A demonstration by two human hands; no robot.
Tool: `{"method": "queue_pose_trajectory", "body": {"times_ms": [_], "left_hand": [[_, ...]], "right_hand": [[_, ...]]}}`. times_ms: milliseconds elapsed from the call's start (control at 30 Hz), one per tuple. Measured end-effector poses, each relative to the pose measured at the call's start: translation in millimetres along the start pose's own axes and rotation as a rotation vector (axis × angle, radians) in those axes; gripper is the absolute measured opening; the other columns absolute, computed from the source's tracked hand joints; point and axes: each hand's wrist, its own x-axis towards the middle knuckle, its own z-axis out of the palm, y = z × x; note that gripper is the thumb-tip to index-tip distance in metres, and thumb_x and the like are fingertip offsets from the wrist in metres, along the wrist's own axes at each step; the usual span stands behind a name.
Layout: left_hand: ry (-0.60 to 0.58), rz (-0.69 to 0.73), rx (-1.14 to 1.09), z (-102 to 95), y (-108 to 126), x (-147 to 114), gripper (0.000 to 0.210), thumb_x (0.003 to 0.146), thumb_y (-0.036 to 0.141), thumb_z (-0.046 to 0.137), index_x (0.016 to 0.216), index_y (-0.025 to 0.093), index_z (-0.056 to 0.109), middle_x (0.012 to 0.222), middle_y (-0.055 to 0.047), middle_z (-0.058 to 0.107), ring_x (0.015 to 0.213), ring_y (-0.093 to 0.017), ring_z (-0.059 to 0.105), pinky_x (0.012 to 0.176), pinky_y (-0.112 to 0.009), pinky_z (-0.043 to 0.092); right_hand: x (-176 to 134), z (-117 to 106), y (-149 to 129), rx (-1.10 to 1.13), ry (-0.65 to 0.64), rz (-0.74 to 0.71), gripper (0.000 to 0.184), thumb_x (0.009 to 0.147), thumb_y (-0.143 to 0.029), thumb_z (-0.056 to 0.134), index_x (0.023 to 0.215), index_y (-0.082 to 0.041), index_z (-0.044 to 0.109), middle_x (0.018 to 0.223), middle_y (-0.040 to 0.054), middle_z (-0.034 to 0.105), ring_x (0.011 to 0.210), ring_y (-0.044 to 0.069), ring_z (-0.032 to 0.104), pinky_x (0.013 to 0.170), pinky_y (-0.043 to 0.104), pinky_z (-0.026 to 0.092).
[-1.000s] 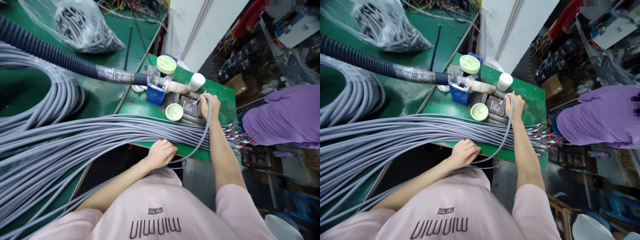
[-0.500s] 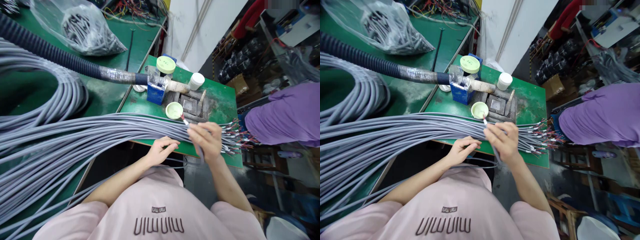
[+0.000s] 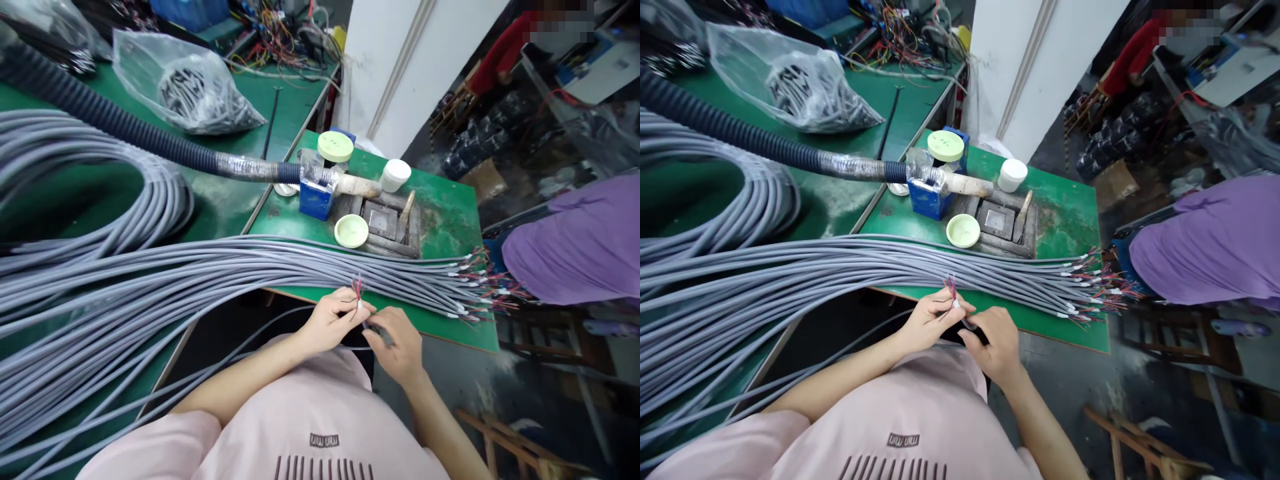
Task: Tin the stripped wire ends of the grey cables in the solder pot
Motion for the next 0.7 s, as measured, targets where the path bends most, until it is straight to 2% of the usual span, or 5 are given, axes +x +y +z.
{"method": "queue_pose_trajectory", "body": {"times_ms": [67,167,267,467,700], "left_hand": [[-0.004,0.028,0.067,2.9,-0.1,-0.2,0.035,0.093,0.04,0.052,0.086,0.017,0.076,0.074,-0.006,0.064,0.074,-0.014,0.054,0.073,-0.028,0.042],[0.003,0.004,0.086,5.9,-3.0,-1.0,0.038,0.093,0.042,0.051,0.08,0.016,0.075,0.07,-0.005,0.06,0.071,-0.014,0.051,0.068,-0.027,0.042],[0.001,-0.022,0.032,6.4,-6.3,-1.8,0.039,0.093,0.042,0.051,0.076,0.015,0.074,0.069,-0.006,0.063,0.07,-0.014,0.052,0.069,-0.028,0.043],[0.064,-0.133,-0.084,3.4,-5.8,-2.0,0.042,0.091,0.047,0.052,0.075,0.015,0.074,0.079,-0.009,0.072,0.075,-0.016,0.06,0.073,-0.029,0.049],[0.078,-0.174,-0.156,0.9,-5.6,-3.6,0.048,0.087,0.054,0.056,0.064,0.015,0.072,0.083,-0.011,0.074,0.077,-0.018,0.062,0.074,-0.032,0.052]], "right_hand": [[-3.1,8.3,-0.6,0.012,-0.006,0.088,0.008,0.088,-0.022,0.06,0.081,-0.022,0.059,0.066,0.0003,0.061,0.061,0.016,0.056,0.059,0.032,0.045],[-5.7,18.3,-1.7,0.049,-0.041,0.149,0.009,0.091,-0.021,0.056,0.084,-0.022,0.061,0.07,0.0012,0.063,0.062,0.015,0.058,0.059,0.03,0.046],[-6.5,21.3,-2.4,0.105,-0.081,0.147,0.013,0.093,-0.02,0.051,0.086,-0.022,0.062,0.078,0.0041,0.066,0.07,0.017,0.062,0.065,0.031,0.048],[-7.9,19.2,-5.8,0.029,-0.083,0.131,0.024,0.093,-0.023,0.053,0.069,-0.021,0.055,0.06,-0.0001,0.053,0.055,0.013,0.05,0.054,0.028,0.038],[-8.7,21.7,-7.2,0.051,-0.091,0.106,0.024,0.094,-0.021,0.049,0.071,-0.02,0.056,0.062,0.0005,0.053,0.057,0.013,0.049,0.055,0.027,0.038]]}}
